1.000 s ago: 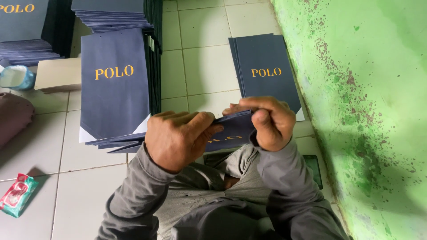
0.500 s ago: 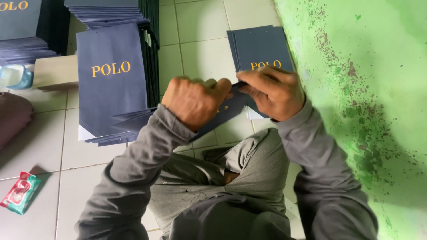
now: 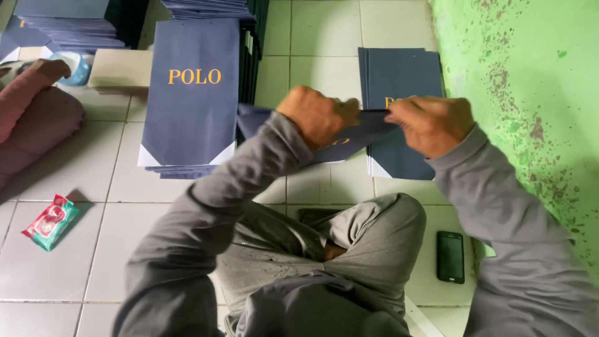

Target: The person sits on the floor and assembles flat blue paper bags with the word 'POLO' printed in gold. They fold the sides and bottom flaps to form the bag shape, then place the finished bag on a stack. The process is repeated for multiple bags.

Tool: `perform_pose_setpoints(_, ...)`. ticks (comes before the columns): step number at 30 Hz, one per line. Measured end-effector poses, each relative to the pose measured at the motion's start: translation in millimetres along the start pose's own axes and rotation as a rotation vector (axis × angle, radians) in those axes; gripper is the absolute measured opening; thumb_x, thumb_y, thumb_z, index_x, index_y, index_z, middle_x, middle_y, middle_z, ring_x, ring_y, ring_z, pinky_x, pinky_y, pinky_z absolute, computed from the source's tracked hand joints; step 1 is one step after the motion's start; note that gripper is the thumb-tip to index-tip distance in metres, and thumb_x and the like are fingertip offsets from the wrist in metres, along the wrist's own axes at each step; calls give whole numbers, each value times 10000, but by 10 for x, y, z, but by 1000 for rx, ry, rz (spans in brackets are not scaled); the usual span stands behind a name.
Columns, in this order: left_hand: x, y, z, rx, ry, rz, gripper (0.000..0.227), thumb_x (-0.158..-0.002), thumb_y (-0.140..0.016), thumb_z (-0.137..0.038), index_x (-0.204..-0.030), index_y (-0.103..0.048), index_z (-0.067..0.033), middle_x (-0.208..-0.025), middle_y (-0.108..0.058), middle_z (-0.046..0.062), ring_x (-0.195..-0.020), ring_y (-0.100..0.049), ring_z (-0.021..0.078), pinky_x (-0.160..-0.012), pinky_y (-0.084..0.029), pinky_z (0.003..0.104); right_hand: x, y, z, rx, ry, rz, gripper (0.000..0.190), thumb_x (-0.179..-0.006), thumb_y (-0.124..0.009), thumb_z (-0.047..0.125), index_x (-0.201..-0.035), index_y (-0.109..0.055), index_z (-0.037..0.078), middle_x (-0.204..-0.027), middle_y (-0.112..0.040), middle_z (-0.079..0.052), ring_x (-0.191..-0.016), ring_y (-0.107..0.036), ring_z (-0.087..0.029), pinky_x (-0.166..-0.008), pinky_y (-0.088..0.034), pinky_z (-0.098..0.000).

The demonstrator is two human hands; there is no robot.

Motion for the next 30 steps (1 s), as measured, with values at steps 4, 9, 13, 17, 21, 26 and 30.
perform_pose_setpoints(4,428,-259,584,-48,37,-173,249,-972,-604,-363,-1115,-765,-238,-715,-762,3,-548,-719,248,-555,-586,466,109,-34,-274,-5,-54,19,112,-1087,-735,271,-1008,-697,202,-728,-636,-5,-702,-693,-276,-601,-573,-413)
perform_pose_setpoints(9,862,-591,1236,291,235,-124,220,-965,-734,-454,-959,-706,-236,-686,-712,37,-611,-692,377,-613,-565,486,28,-83,-428,-372,-128,51,82,-986,-822,23,-1020,-747,21,-714,-684,-164,-658,-678,-411,-542,-536,-492)
perform_pose_setpoints(13,883,-318,1207,492,132,-236,194,-999,-821,-243,-907,-751,-88,-674,-697,48,-535,-638,199,-457,-469,376,-46,-15,-473,-467,-108,105,178,-954,-837,-99,-1096,-742,-151,-907,-760,-226,-846,-769,-313,-702,-641,-355)
perform_pose_setpoints(17,963,-434,1295,850,228,-365,212,-967,-855,-141,-903,-714,4,-755,-659,81,-645,-589,164,-555,-488,314,83,-107,-703,-586,-339,-14,226,-978,-905,72,-1033,-772,-103,-807,-700,-186,-682,-617,-219,-598,-513,-304)
perform_pose_setpoints(21,1048,-533,1308,1121,398,-514,283,-991,-776,-253,-1046,-684,9,-992,-722,115,-870,-669,194,-748,-558,304,236,-312,-805,-800,-544,-61,251,-1009,-818,34,-1182,-703,-107,-983,-726,-245,-857,-733,-282,-777,-656,-357)
perform_pose_setpoints(26,1114,-912,1192,1274,434,-603,264,-1019,-731,-240,-1108,-666,0,-1007,-655,78,-939,-611,179,-833,-526,313,501,-725,-987,-786,-603,-100,279,-997,-866,8,-999,-593,-47,-865,-620,-175,-795,-643,-234,-790,-626,-388)
perform_pose_setpoints(30,1177,-1218,1050,1337,428,-545,363,-1036,-690,-242,-1290,-631,12,-1214,-686,85,-1149,-630,186,-1021,-545,345,783,-1156,-1061,-768,-721,-94,500,-980,-932,66,-737,-494,66,-707,-497,-51,-739,-648,-163,-636,-579,-342)
Point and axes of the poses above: each hand's wrist, its own x-axis away from the middle knuckle, its own y-axis out of the back of the hand, z = x × y, the point moved 7 cm from there along -x, towards the middle knuckle
